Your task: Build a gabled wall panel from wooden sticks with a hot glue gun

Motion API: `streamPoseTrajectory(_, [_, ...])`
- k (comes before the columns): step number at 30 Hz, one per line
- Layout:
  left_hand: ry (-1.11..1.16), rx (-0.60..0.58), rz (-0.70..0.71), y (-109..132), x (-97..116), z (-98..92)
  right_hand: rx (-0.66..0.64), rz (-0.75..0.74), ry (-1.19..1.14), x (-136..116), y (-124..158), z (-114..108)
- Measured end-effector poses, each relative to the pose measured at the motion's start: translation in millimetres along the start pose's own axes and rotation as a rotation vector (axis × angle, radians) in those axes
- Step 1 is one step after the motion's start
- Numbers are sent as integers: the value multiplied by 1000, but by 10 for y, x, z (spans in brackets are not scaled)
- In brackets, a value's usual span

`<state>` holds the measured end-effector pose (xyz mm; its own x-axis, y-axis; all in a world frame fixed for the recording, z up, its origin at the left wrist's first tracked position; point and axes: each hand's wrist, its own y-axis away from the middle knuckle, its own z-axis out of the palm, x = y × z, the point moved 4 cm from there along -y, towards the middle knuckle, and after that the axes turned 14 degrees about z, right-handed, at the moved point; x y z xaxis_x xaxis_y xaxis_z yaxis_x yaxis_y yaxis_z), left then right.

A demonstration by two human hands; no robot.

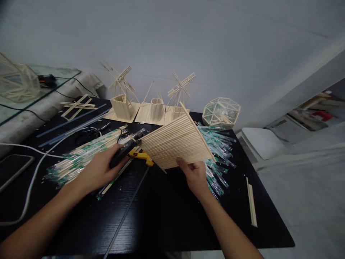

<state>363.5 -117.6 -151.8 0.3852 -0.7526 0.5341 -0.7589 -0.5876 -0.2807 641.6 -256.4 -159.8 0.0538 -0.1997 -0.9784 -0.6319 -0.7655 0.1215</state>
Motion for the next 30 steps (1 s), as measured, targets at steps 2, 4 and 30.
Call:
streamPoseTrajectory(2, [7,2,-6,2,6,17,9,-12,1,-6,-3,-11])
streamPoseTrajectory(4, [4,6,-30,4,9,32,23,-34,7,-23,7,-12])
streamPoseTrajectory(30, [-60,-143,-202,20,13,131,116,-176,162,-130,125,49])
